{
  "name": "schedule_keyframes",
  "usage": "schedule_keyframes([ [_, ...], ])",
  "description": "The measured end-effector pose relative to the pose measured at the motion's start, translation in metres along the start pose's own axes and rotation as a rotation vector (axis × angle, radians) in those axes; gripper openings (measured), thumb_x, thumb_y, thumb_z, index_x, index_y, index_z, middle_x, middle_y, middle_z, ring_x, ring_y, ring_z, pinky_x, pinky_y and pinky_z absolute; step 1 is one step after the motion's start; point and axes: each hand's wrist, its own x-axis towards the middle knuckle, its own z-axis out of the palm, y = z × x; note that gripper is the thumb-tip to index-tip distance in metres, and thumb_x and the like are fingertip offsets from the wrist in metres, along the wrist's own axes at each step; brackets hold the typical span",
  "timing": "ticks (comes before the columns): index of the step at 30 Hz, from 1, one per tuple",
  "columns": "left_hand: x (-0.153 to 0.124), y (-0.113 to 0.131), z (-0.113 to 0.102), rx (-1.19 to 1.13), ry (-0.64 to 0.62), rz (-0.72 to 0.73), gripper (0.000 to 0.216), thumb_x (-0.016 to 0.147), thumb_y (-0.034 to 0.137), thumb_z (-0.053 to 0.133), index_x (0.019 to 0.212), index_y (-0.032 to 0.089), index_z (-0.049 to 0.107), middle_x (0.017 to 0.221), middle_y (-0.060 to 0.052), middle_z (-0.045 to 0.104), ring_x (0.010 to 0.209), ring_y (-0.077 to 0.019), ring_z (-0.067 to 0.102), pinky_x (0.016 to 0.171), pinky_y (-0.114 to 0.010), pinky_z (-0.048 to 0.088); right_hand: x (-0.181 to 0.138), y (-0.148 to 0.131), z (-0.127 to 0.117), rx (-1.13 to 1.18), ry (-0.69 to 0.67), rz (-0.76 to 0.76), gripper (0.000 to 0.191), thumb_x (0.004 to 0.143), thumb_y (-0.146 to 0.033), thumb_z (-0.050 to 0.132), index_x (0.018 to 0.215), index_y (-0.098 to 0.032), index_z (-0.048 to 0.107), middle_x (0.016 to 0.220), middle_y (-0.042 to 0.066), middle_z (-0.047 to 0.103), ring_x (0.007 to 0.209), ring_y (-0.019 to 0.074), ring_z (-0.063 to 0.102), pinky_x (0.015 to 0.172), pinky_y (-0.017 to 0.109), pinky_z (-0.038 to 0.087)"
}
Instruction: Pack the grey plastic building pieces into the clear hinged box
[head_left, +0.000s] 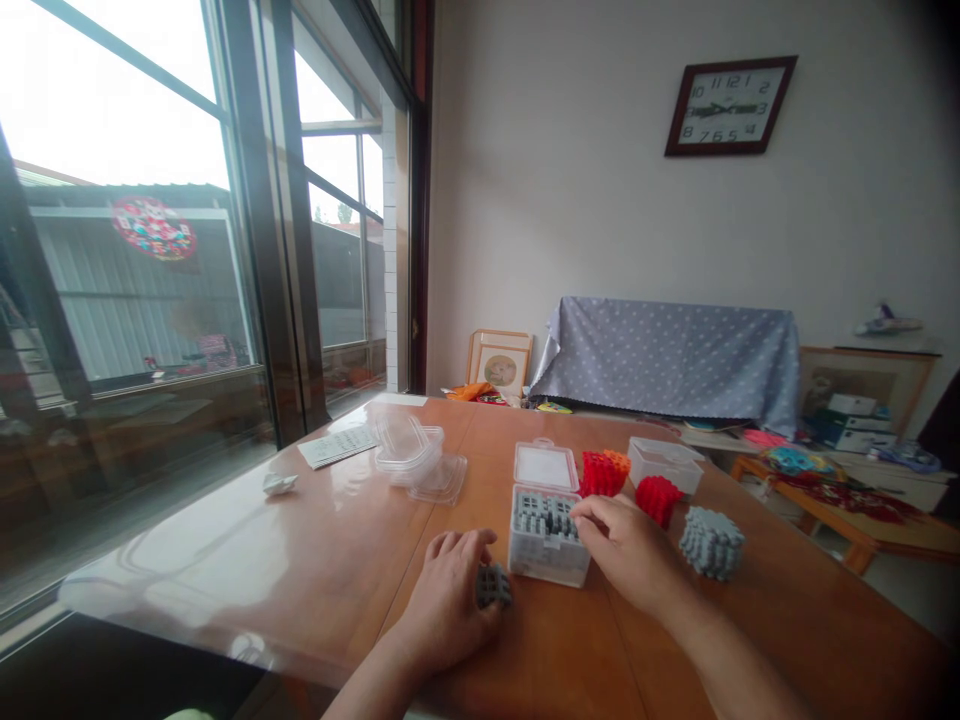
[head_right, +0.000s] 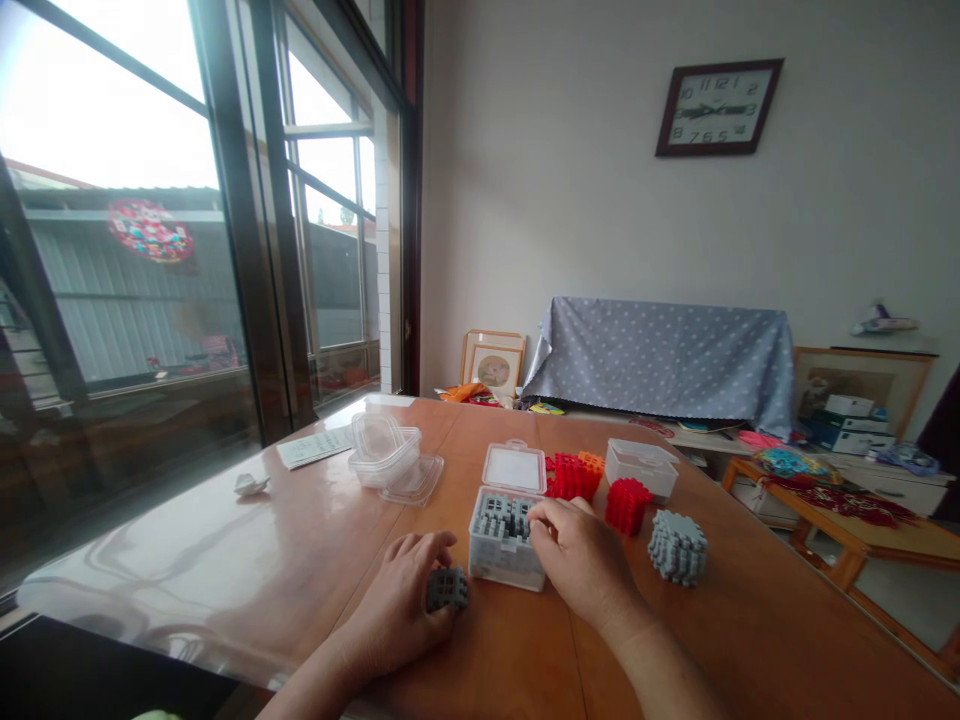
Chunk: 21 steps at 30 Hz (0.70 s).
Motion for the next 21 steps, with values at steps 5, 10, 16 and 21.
schedule_keyframes([
  [5,-0.001,-0.003,0.003,-0.014,0.02,0.016,0.062,0.07,0.018,0.064,0.129,0.026,0.05,0.111,-0.006,0.067,0.105,-0.0286,0.058,0.104,-0.047,0.037,-0.008,-0.024,0.005,0.125,0.057,-0.082,0.019,0.096,-0.027,0.051,0.092,-0.025,0.069,0.092,0.001,0.071,0.093,0.0206,0.064,0.083,0.031,0.045],
  [10,-0.001,-0.002,0.003,0.005,0.008,-0.004,0.063,0.068,0.023,0.066,0.129,0.025,0.051,0.121,-0.008,0.065,0.113,-0.03,0.056,0.108,-0.048,0.033,-0.017,-0.045,0.017,0.186,-0.005,-0.122,0.018,0.096,-0.023,0.051,0.092,-0.024,0.068,0.09,0.001,0.07,0.089,0.0193,0.064,0.081,0.03,0.046],
  [16,0.0,-0.002,0.001,0.052,-0.009,-0.084,0.056,0.068,0.021,0.064,0.123,0.024,0.054,0.109,-0.005,0.068,0.107,-0.0296,0.057,0.106,-0.049,0.033,-0.021,-0.047,0.024,0.196,-0.035,-0.115,0.018,0.095,-0.022,0.051,0.093,-0.024,0.069,0.092,0.002,0.071,0.089,0.0198,0.065,0.082,0.03,0.047],
  [21,0.0,-0.002,0.001,0.03,0.025,-0.05,0.052,0.073,0.022,0.065,0.124,0.024,0.054,0.111,-0.007,0.067,0.107,-0.03,0.058,0.105,-0.05,0.035,-0.022,-0.047,0.026,0.191,-0.039,-0.11,0.019,0.095,-0.022,0.051,0.094,-0.025,0.07,0.093,0.003,0.072,0.091,0.0209,0.065,0.083,0.031,0.048],
])
